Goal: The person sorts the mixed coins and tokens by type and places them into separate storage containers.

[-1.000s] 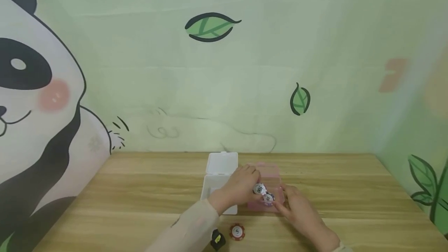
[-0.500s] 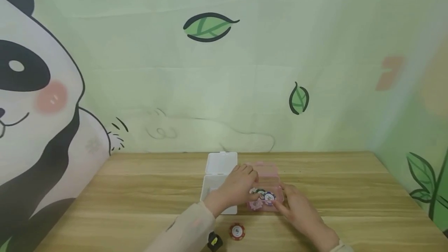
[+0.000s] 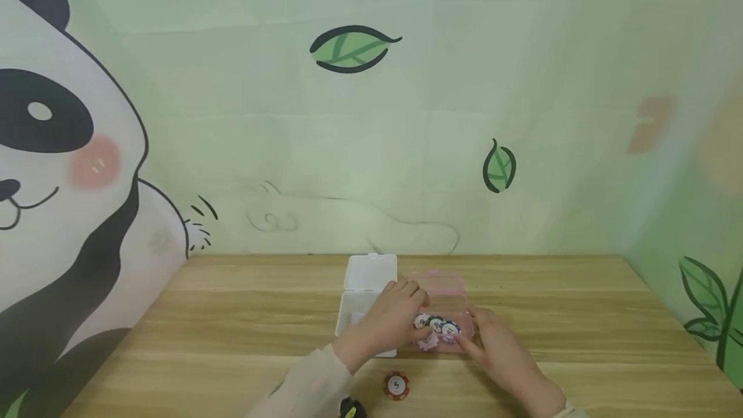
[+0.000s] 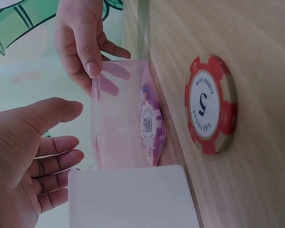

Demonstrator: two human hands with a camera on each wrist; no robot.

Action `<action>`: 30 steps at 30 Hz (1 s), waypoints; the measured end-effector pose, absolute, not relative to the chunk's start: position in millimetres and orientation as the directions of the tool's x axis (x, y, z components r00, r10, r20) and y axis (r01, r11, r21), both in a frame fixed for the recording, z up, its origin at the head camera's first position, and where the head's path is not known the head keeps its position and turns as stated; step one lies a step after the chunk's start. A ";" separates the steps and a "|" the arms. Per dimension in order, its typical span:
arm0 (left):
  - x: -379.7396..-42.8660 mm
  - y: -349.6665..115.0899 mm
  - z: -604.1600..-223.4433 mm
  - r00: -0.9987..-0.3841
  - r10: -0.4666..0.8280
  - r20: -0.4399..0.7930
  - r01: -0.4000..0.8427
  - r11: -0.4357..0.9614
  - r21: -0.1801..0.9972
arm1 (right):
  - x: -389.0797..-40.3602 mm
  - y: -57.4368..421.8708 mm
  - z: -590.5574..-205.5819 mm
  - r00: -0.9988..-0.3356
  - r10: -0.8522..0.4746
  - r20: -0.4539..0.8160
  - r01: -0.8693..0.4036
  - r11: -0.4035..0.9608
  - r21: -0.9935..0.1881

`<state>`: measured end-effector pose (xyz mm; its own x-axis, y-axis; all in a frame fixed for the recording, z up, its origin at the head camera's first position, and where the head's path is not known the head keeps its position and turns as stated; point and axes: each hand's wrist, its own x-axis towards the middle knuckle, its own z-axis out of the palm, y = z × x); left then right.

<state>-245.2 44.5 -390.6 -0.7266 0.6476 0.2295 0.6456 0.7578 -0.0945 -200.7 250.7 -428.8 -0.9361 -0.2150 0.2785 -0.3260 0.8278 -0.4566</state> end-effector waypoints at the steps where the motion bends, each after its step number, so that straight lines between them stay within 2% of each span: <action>1: -244.1 44.1 -390.4 -0.726 0.648 0.230 0.646 0.757 -0.098 | -200.4 251.0 -429.2 -0.937 -0.214 0.277 -0.325 0.827 -0.458; 14: -232.8 38.8 -392.2 -0.722 0.649 0.242 0.657 0.751 -0.054 | -199.1 253.6 -433.9 -0.940 -0.207 0.271 -0.316 0.825 -0.468; 30: -205.1 21.6 -395.1 -0.638 0.688 0.345 0.704 0.703 -0.101 | -201.1 253.3 -432.3 -0.927 -0.218 0.306 -0.338 0.839 -0.426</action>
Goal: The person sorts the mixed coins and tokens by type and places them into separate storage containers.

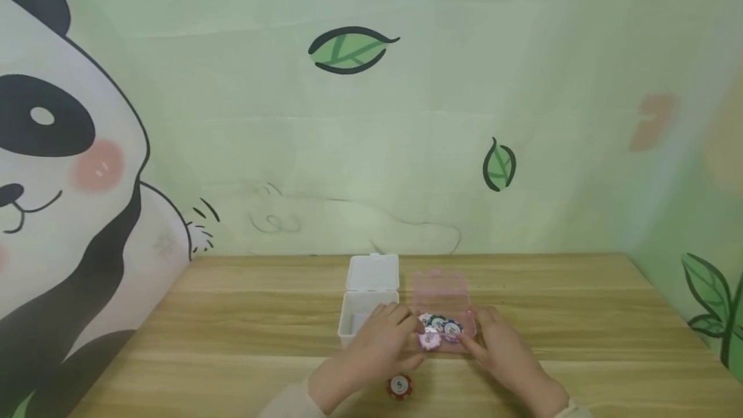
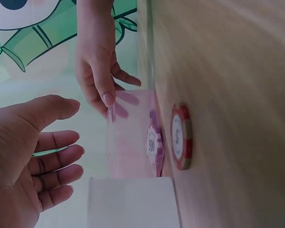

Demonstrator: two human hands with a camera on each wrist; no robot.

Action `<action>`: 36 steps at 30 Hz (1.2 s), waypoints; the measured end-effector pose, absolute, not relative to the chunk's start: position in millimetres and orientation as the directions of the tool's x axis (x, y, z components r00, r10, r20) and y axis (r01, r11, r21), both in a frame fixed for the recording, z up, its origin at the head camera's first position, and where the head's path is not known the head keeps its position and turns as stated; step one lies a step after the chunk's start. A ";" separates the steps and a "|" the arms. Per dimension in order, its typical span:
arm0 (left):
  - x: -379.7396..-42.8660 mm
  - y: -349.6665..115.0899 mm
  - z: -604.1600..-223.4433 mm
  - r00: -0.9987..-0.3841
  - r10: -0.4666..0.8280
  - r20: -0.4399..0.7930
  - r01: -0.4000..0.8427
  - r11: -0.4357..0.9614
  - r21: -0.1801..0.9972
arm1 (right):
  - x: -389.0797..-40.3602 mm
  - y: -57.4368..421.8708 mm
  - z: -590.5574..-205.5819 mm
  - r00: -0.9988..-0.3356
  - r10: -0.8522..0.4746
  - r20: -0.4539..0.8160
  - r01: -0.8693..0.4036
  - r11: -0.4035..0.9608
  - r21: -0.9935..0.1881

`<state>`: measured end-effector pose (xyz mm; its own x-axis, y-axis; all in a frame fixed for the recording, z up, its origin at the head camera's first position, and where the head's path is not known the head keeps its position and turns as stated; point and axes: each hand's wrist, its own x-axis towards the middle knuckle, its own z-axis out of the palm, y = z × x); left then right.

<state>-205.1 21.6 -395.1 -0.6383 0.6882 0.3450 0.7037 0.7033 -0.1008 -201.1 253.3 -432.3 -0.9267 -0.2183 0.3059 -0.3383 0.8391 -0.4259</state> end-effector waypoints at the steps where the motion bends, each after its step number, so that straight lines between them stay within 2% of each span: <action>1: -203.2 20.4 -395.9 -0.630 0.694 0.349 0.706 0.699 -0.116 | -201.6 253.4 -432.6 -0.926 -0.219 0.307 -0.339 0.839 -0.425; 7: -193.2 14.9 -400.7 -0.586 0.720 0.371 0.720 0.673 -0.169 | -202.7 253.5 -432.9 -0.921 -0.224 0.317 -0.345 0.847 -0.404; 18: -178.9 4.8 -413.2 -0.609 0.730 0.310 0.750 0.658 -0.076 | -203.1 253.8 -433.5 -0.908 -0.240 0.343 -0.367 0.850 -0.377; 29: -173.5 -3.8 -426.5 -0.607 0.717 0.342 0.738 0.669 -0.093 | -202.9 253.3 -432.9 -0.890 -0.261 0.374 -0.398 0.844 -0.360; 36: -173.6 -4.8 -433.6 -0.643 0.702 0.308 0.715 0.694 -0.090 | -202.2 252.9 -430.5 -0.889 -0.252 0.383 -0.391 0.853 -0.345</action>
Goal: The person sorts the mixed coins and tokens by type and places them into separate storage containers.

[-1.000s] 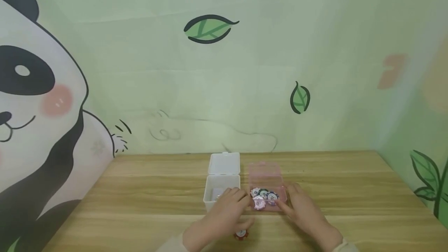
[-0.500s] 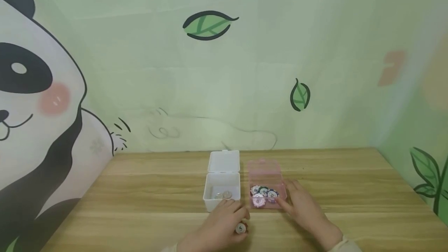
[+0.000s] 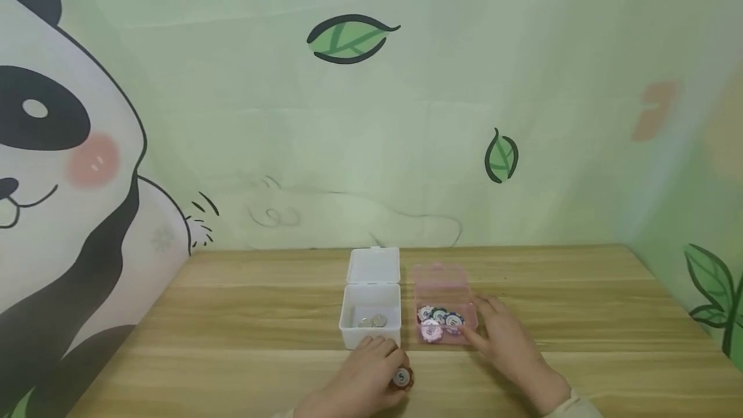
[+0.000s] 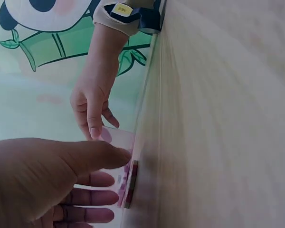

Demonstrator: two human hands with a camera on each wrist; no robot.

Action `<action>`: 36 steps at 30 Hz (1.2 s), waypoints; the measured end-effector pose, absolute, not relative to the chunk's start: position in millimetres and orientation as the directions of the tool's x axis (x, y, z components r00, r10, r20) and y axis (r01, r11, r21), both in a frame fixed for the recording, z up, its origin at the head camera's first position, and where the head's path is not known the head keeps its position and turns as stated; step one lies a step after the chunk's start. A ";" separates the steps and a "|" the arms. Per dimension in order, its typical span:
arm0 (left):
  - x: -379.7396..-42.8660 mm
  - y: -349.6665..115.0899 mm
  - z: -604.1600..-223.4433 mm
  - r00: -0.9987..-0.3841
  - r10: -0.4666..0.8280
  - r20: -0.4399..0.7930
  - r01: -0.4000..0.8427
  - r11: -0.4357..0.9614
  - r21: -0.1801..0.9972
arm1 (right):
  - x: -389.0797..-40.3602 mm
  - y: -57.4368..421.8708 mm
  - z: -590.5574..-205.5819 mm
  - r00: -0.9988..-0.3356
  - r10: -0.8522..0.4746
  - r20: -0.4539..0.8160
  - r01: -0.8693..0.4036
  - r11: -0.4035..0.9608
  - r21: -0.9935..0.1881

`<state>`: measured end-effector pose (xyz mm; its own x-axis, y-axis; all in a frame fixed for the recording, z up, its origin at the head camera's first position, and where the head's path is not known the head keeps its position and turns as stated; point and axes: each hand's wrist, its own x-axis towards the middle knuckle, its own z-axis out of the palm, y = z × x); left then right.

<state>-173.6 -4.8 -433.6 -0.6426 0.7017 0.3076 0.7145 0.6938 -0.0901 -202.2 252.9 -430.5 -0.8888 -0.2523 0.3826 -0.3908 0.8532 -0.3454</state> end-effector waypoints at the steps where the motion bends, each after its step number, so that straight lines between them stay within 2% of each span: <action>1: -173.6 -4.8 -433.7 -0.649 0.700 0.298 0.711 0.697 -0.091 | -202.3 252.8 -430.2 -0.889 -0.253 0.382 -0.390 0.854 -0.344; 4: -173.4 -5.1 -434.1 -0.658 0.699 0.280 0.706 0.702 -0.092 | -202.3 252.8 -429.9 -0.891 -0.251 0.378 -0.388 0.855 -0.345; 10: -173.1 -4.7 -438.1 -0.640 0.693 0.331 0.698 0.705 -0.127 | -202.5 253.7 -429.4 -0.892 -0.249 0.377 -0.385 0.855 -0.347; 15: -174.1 -3.8 -441.1 -0.656 0.676 0.336 0.683 0.721 -0.118 | -202.6 254.0 -429.2 -0.889 -0.257 0.379 -0.393 0.854 -0.342; 22: -175.0 -4.3 -442.0 -0.692 0.656 0.303 0.675 0.736 -0.053 | -202.6 253.4 -430.1 -0.881 -0.266 0.390 -0.404 0.853 -0.331; 29: -175.7 -4.3 -443.2 -0.734 0.628 0.258 0.663 0.745 0.075 | -203.3 253.1 -430.0 -0.890 -0.254 0.379 -0.391 0.852 -0.347; 36: -175.3 -4.8 -442.5 -0.755 0.612 0.237 0.649 0.750 0.131 | -203.5 252.1 -430.4 -0.899 -0.244 0.364 -0.377 0.853 -0.360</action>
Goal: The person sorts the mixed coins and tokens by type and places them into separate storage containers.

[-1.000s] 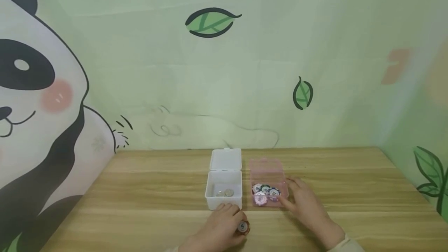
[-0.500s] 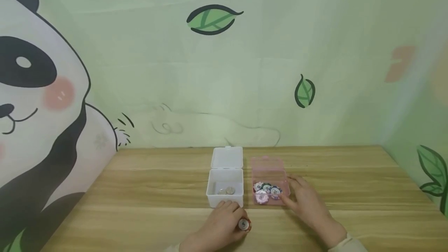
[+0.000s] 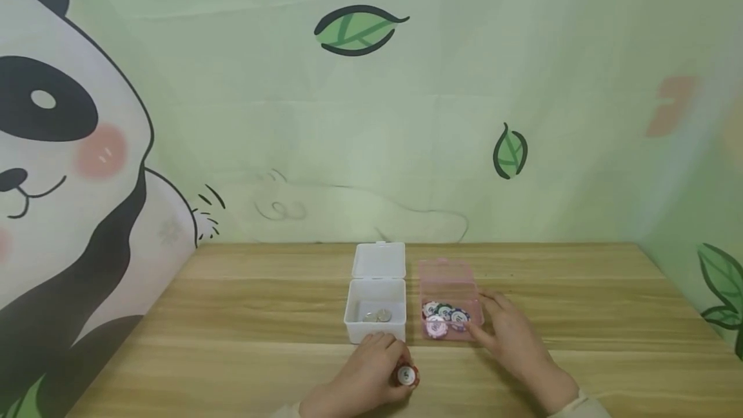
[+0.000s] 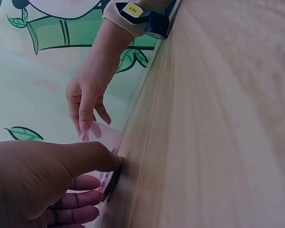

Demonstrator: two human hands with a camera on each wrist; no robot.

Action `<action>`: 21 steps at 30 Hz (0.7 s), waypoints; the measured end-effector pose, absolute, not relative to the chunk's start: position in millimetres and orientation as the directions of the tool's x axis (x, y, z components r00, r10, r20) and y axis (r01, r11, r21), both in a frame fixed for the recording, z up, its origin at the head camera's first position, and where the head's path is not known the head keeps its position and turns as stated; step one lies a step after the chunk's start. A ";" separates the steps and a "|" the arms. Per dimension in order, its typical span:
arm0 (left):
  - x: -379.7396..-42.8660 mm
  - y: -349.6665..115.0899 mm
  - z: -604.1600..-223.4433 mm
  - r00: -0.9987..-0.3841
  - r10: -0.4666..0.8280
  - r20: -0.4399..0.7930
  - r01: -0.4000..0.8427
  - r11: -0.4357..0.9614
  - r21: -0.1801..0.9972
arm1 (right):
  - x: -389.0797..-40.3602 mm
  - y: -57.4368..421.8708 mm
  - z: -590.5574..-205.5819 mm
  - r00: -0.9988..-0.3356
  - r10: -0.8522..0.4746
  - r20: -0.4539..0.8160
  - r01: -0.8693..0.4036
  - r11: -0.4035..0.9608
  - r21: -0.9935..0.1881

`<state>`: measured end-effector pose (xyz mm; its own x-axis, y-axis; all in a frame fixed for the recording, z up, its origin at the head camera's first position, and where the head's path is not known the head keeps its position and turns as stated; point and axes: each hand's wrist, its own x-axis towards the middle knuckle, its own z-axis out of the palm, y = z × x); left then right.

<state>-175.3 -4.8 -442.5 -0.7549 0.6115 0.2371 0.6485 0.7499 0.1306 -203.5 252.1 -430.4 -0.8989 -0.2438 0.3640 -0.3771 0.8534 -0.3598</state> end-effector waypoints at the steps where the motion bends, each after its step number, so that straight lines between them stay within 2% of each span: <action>1: -175.5 -4.9 -442.3 -0.757 0.611 0.230 0.647 0.751 0.134 | -203.4 252.0 -430.1 -0.898 -0.244 0.365 -0.378 0.854 -0.359; 11: -175.0 -5.9 -437.7 -0.741 0.629 0.235 0.666 0.734 0.136 | -204.2 251.7 -429.4 -0.885 -0.259 0.386 -0.398 0.851 -0.343; 21: -171.9 -1.7 -428.4 -0.680 0.644 0.350 0.707 0.702 0.083 | -203.7 252.7 -430.8 -0.869 -0.270 0.416 -0.423 0.842 -0.336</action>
